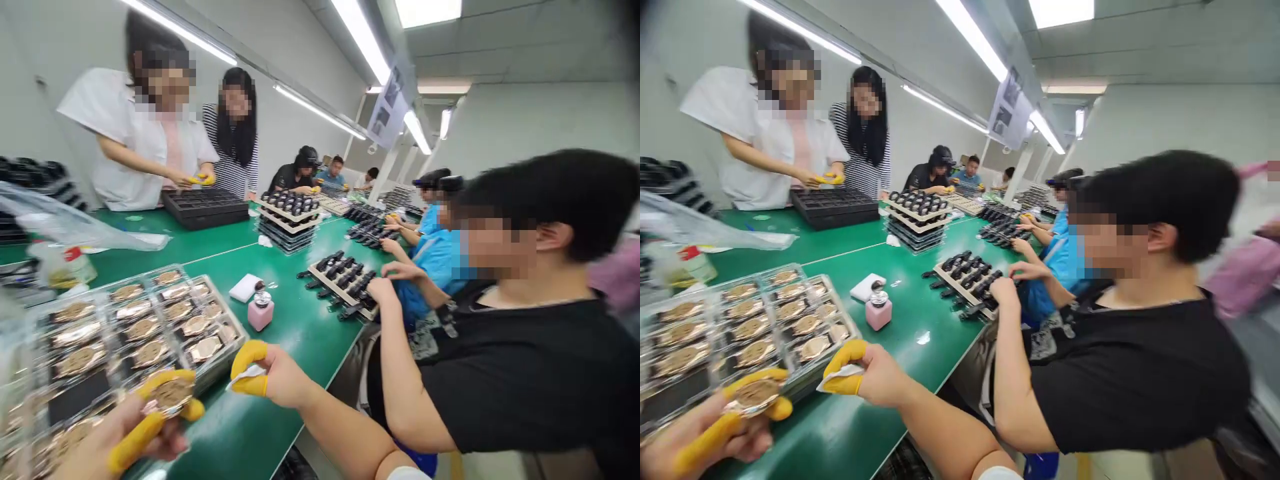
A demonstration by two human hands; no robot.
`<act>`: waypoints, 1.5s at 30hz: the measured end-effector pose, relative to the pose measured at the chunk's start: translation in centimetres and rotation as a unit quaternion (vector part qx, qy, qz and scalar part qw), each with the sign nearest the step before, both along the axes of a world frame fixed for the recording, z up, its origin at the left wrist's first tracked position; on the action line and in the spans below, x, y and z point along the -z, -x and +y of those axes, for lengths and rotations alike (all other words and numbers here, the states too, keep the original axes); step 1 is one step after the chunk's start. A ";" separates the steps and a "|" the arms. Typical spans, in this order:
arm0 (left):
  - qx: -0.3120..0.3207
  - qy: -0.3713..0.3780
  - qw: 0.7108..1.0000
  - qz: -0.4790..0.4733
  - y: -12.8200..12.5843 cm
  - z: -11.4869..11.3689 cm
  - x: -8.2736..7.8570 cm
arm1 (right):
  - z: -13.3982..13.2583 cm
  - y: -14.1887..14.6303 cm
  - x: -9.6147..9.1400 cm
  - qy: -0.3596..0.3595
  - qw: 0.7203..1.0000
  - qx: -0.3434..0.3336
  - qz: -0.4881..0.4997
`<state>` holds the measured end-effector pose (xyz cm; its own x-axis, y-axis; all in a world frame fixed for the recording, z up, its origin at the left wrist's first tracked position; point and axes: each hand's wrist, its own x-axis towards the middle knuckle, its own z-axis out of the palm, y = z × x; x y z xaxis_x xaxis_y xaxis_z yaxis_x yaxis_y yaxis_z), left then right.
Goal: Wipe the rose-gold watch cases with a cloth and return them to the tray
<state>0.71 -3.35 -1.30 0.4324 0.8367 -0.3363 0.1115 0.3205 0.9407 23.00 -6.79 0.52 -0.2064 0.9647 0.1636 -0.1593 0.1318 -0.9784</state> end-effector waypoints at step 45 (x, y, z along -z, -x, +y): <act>-0.052 -0.256 0.965 0.004 3.2 -2.6 -5.2 | 5.2 9.1 -3.0 -0.167 0.979 -0.097 -0.066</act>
